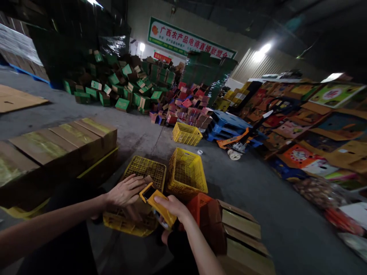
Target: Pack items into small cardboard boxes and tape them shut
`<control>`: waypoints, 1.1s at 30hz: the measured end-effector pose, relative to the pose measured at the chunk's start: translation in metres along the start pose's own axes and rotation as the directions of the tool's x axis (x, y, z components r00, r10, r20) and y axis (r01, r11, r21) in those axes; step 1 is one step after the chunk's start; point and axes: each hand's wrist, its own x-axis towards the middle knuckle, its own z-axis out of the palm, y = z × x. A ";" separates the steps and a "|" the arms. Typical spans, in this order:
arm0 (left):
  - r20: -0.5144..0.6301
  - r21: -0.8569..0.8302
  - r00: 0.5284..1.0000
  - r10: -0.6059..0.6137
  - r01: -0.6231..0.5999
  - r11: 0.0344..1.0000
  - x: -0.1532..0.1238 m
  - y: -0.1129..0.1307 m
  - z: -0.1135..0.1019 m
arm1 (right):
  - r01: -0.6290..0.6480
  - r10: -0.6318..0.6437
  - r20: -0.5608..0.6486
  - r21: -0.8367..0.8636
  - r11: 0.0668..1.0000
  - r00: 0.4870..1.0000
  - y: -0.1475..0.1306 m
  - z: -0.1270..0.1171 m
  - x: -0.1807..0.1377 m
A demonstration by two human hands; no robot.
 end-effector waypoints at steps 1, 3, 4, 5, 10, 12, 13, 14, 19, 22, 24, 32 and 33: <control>0.035 -0.023 0.999 0.036 -0.035 0.999 0.000 -0.003 -0.003 | 0.009 -0.009 0.010 -0.020 1.000 1.000 -0.001 -0.002 0.001; 0.091 -0.077 0.990 0.107 -0.101 0.992 0.000 -0.009 -0.006 | 0.027 -0.025 0.050 -0.033 0.999 0.998 -0.004 -0.004 0.003; 0.103 -0.100 0.986 0.133 -0.123 0.987 0.000 -0.013 -0.005 | 0.031 -0.029 0.067 -0.021 0.999 0.997 -0.006 -0.004 0.003; 0.104 -0.115 0.983 0.148 -0.136 0.984 0.001 -0.017 -0.003 | 0.033 -0.032 0.079 -0.002 0.999 0.996 -0.009 -0.003 0.003; 0.036 -0.082 0.992 0.124 -0.121 0.989 -0.001 -0.038 0.015 | 0.062 -0.068 0.117 0.056 0.997 0.991 -0.016 0.000 0.002; 0.011 -0.071 0.993 0.118 -0.117 0.991 -0.004 -0.046 0.019 | 0.051 -0.058 0.123 0.057 0.997 0.991 -0.014 -0.003 0.000; -0.006 -0.070 0.994 0.108 -0.108 0.992 -0.007 -0.050 0.019 | 0.035 -0.042 0.120 0.059 0.998 0.992 -0.012 -0.006 -0.001; -0.021 -0.071 0.996 0.091 -0.092 0.993 -0.011 -0.054 0.018 | 0.016 -0.022 0.111 0.060 0.998 0.994 -0.010 -0.009 -0.002; 0.000 -0.088 1.000 0.028 -0.028 0.996 -0.028 -0.069 0.007 | -0.050 0.047 0.040 0.077 0.996 0.998 0.000 -0.017 -0.006; 0.056 -0.069 0.998 0.032 -0.028 0.997 -0.031 -0.071 -0.001 | -0.045 0.042 0.038 0.100 0.994 0.998 0.001 -0.017 -0.004; 0.090 -0.041 0.995 0.051 -0.047 0.998 -0.030 -0.069 -0.007 | -0.032 0.027 0.046 0.096 0.995 0.999 -0.001 -0.018 -0.003; 0.005 -0.012 0.997 0.080 -0.080 0.997 -0.006 -0.044 -0.006 | -0.009 0.008 0.047 0.021 1.000 0.999 -0.012 -0.018 -0.008; 0.014 -0.036 0.995 0.101 -0.101 0.994 -0.003 -0.040 -0.004 | -0.009 0.008 0.056 0.021 1.000 0.998 -0.012 -0.017 -0.008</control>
